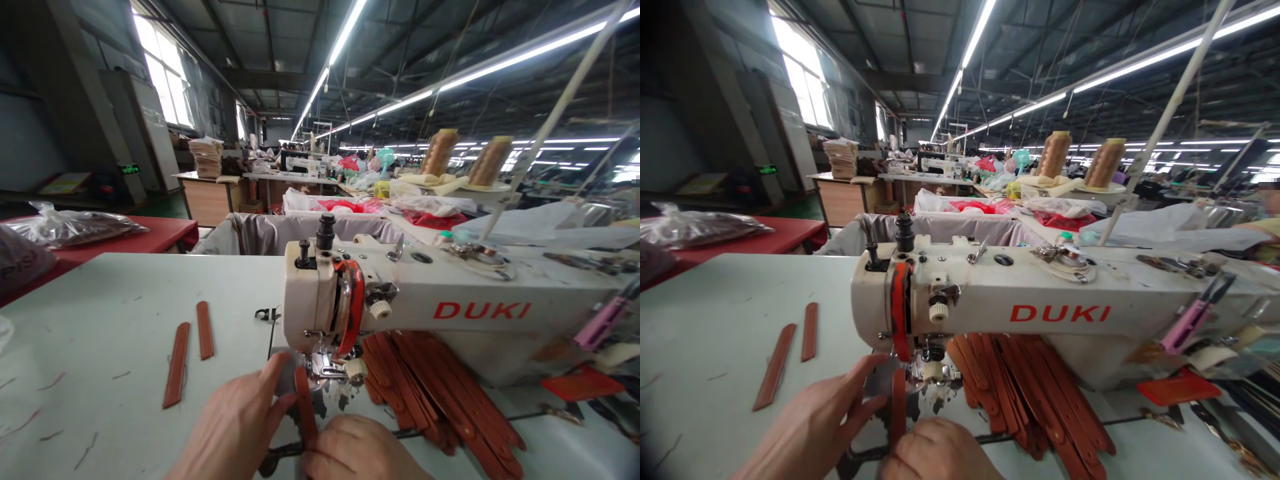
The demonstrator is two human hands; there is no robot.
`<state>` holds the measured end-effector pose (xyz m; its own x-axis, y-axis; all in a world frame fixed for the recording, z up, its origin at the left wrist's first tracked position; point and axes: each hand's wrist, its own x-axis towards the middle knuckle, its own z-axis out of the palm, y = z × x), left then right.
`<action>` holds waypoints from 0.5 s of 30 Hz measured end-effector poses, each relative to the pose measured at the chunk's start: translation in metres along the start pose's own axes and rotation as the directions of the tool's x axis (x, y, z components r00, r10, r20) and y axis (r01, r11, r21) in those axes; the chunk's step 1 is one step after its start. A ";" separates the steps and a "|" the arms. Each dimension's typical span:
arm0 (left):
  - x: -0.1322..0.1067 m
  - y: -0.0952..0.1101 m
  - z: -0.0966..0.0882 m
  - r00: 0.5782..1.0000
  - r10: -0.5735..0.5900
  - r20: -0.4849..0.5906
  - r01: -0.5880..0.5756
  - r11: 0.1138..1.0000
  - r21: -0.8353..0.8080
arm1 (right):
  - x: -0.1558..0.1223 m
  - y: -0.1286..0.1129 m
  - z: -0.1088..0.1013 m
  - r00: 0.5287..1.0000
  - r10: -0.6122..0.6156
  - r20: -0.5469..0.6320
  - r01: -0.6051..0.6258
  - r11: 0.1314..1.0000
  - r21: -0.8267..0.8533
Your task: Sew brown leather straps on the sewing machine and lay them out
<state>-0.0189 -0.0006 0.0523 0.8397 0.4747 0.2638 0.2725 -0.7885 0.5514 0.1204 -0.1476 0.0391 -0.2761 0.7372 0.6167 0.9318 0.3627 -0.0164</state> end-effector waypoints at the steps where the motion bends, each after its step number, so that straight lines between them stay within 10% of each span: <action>1: 0.000 -0.001 -0.003 0.987 0.139 -0.079 -0.129 0.985 0.113 | 0.002 0.003 -0.002 0.999 -0.018 -0.030 0.018 1.000 -0.021; 6: -0.006 -0.013 0.020 0.857 0.490 -0.158 -0.444 0.859 0.254 | 0.007 0.012 0.003 0.997 0.018 -0.077 -0.021 0.999 -0.043; 15: -0.003 -0.032 0.045 0.765 0.614 -0.193 -0.565 0.785 0.254 | 0.000 0.015 0.015 0.993 0.059 -0.105 -0.059 0.998 0.007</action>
<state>-0.0089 0.0053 -0.0015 0.7189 -0.0454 0.6936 -0.1415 -0.9865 0.0821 0.1309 -0.1339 0.0271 -0.1940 0.6931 0.6943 0.9448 0.3226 -0.0581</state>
